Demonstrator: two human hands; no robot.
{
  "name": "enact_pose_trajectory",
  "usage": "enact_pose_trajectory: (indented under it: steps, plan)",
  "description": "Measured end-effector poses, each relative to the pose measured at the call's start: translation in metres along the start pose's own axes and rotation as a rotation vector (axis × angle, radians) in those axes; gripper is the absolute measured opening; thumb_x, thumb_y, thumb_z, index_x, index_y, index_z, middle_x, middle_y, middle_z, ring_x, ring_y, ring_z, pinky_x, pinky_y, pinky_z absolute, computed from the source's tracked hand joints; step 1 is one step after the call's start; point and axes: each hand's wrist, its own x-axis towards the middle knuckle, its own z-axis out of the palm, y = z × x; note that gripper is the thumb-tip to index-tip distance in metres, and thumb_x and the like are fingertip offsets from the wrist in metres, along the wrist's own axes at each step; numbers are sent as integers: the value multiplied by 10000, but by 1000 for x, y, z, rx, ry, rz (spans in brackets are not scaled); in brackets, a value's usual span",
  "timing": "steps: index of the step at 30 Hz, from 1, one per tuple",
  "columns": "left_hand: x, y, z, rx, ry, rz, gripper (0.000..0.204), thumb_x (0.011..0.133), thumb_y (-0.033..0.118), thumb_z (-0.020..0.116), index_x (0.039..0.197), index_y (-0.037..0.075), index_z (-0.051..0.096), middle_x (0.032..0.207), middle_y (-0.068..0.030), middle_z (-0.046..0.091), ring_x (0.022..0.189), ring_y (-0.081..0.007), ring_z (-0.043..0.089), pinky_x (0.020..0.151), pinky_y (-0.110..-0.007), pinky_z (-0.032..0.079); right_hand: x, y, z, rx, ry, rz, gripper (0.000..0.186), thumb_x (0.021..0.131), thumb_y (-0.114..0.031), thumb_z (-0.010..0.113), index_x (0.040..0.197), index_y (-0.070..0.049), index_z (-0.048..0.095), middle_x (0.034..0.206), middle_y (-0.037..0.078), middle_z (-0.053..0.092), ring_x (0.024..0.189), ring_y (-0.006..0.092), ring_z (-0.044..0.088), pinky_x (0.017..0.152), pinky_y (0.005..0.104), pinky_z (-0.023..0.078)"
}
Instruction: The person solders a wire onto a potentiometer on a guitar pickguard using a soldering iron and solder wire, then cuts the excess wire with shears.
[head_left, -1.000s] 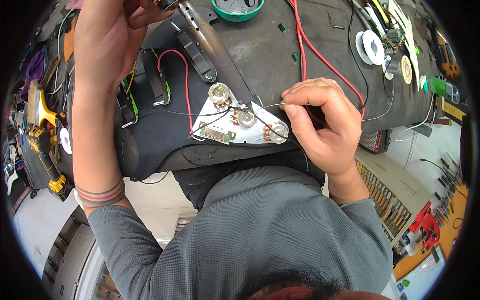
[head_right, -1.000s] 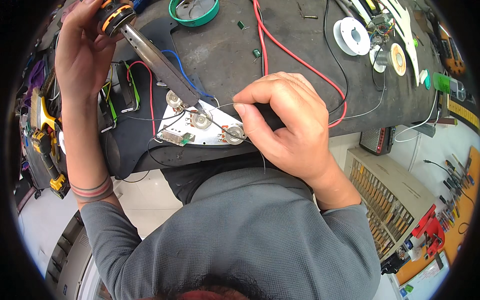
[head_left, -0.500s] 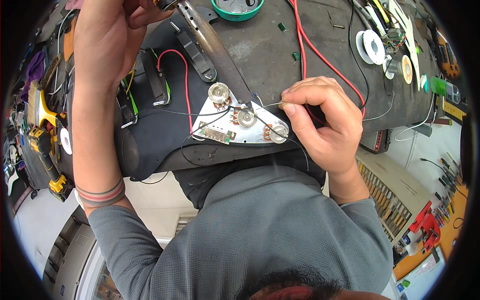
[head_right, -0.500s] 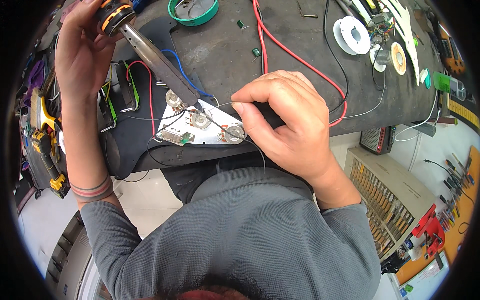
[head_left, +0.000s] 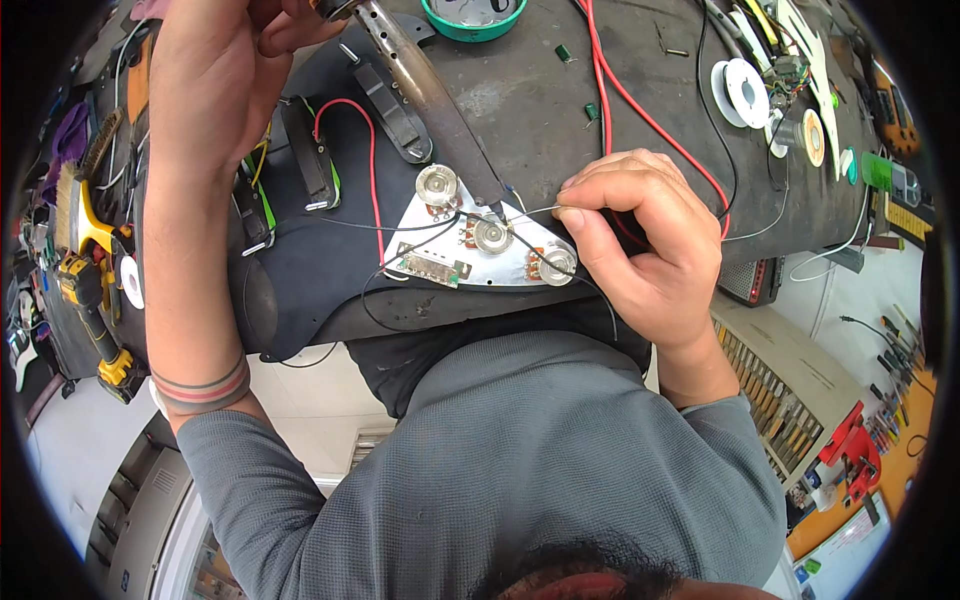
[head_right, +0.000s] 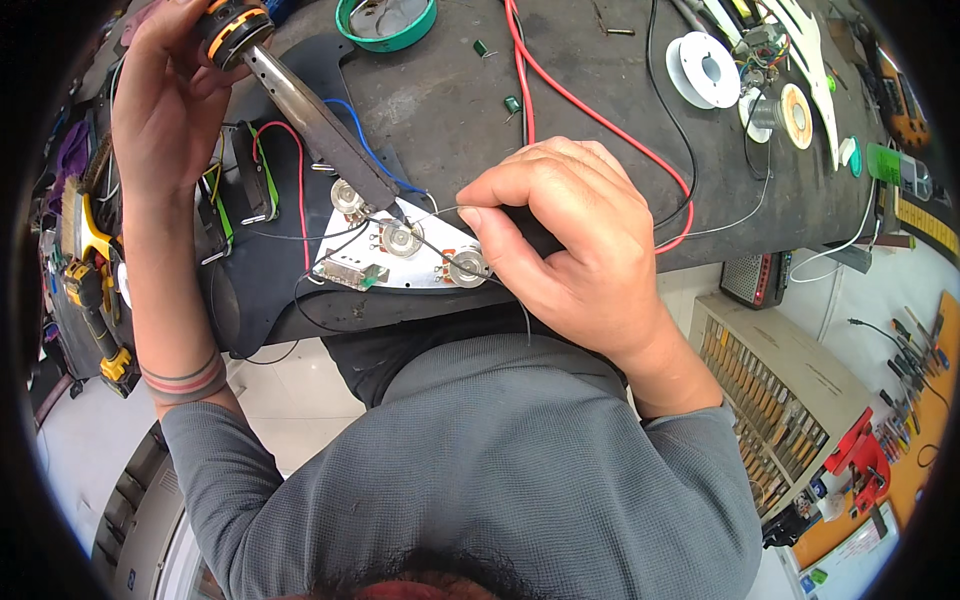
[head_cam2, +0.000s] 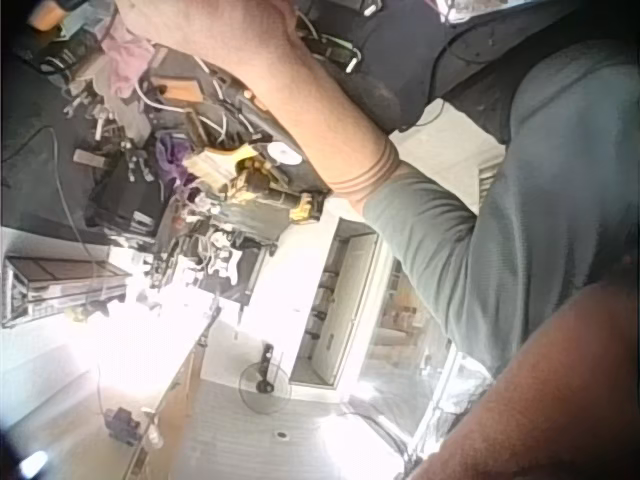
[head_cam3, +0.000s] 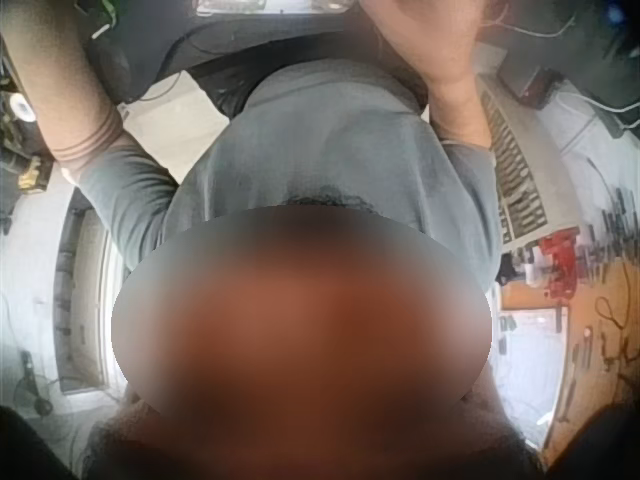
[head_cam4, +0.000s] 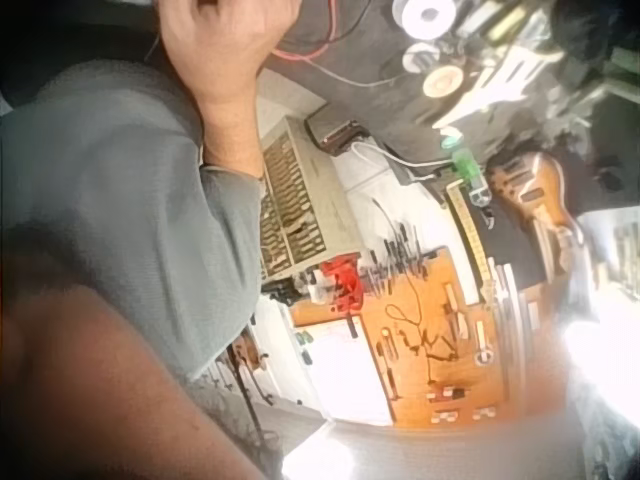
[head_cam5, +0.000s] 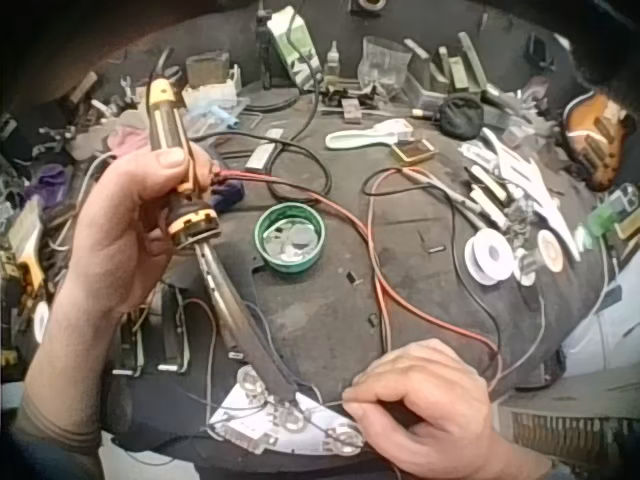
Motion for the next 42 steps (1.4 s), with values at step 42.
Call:
enact_pose_trajectory:
  steps: [42]
  plan:
    - [-1,-3,-2,-11,8,-61,272,1124,284,659,1090,46,786,752,93,627,561,8,435,507,-177,337,0,0,1,13,15,27,178,847,43,893,957,-53,791,902,52,816,835,240,757,788,372,527]
